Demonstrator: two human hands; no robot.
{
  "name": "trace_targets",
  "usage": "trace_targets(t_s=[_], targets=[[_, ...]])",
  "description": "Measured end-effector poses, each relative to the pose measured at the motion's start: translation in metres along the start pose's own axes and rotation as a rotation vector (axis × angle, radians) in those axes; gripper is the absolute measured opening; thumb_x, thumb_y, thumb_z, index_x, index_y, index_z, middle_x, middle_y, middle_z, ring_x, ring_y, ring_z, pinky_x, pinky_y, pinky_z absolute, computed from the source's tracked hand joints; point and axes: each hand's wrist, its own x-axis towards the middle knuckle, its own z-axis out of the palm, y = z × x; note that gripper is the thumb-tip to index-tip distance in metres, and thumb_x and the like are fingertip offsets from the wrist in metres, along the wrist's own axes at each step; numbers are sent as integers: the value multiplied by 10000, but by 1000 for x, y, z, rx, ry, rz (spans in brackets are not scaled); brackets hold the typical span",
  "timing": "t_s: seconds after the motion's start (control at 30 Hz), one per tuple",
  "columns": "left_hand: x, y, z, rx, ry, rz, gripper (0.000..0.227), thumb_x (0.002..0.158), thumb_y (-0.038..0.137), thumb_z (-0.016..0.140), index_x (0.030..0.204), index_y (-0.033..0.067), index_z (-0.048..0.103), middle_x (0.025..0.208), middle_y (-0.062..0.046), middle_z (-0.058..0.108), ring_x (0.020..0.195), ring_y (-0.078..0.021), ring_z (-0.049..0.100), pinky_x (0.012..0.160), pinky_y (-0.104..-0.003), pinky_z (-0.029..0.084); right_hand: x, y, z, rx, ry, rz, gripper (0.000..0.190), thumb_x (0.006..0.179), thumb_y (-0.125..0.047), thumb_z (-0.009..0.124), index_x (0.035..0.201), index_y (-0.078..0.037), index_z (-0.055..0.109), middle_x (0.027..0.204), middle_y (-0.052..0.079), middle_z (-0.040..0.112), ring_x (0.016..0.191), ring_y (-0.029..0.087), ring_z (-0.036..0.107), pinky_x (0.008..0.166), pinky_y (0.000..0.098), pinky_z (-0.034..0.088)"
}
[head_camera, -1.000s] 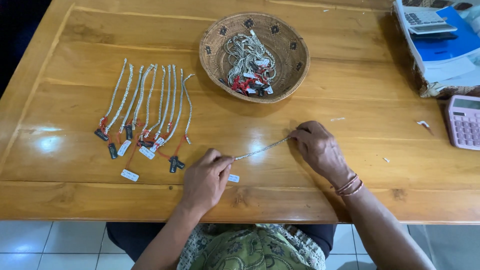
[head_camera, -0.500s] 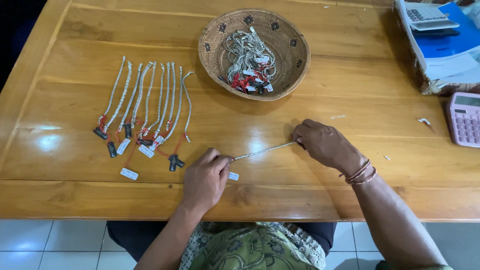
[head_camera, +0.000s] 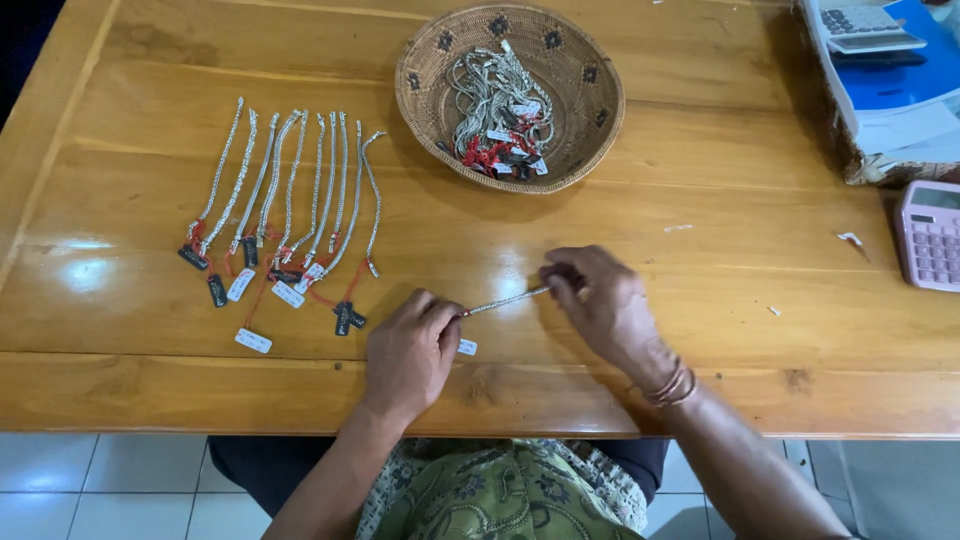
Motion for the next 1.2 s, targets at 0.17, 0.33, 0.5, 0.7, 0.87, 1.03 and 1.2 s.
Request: trace_targets(t_s=[0.17,0.33,0.5,0.7,0.87,1.03,1.2], targets=[[2,0,-5,-68,-41,26,89,914,186,662,828,170,673,777,-10,550,733,-243,679,594,-353,566,-13,-58,62,213,-122,-41,89,861,-175,758,943,-205,771,874,42,735,821,275,753,668,363,634],[-1,-2,3,-63,-15,53,111,925,141,660,817,161,676,761,-5,551,717,-218,680,589,-312,552,-14,-26,45,-9,-140,114,82,850,-205,749,927,-218,776,837,70,709,773,307,741,643,421,633],[-1,-3,5,-83,-15,68,84,882,88,665,823,145,684,756,-26,543,697,-245,670,580,-349,539,-4,1,22,-189,-119,143,80,852,-190,758,916,-233,779,780,43,666,731,277,728,633,390,623],[-1,1,-2,-49,-33,56,152,941,148,612,799,153,667,753,9,551,674,-211,661,564,-306,533,-14,-75,58,72,-176,113,108,863,-180,708,935,-203,785,790,97,716,770,338,746,626,435,634],[1,-1,0,-70,-18,83,128,926,125,663,798,127,660,761,-28,538,694,-248,660,564,-341,533,-20,-19,37,-78,-18,197,88,855,-213,724,909,-246,785,779,90,654,749,326,713,617,440,600],[0,-1,-1,-44,-4,82,151,944,140,649,793,139,644,763,-7,541,694,-222,664,572,-317,536,-5,30,8,-188,2,188,109,857,-183,742,954,-210,784,795,99,652,759,324,708,644,423,602],[-1,1,-1,-56,-20,78,147,943,136,662,797,144,659,763,-12,551,702,-228,675,575,-323,549,-8,-55,48,-80,-28,91,125,851,-198,740,962,-236,783,791,70,669,756,306,727,645,417,610]])
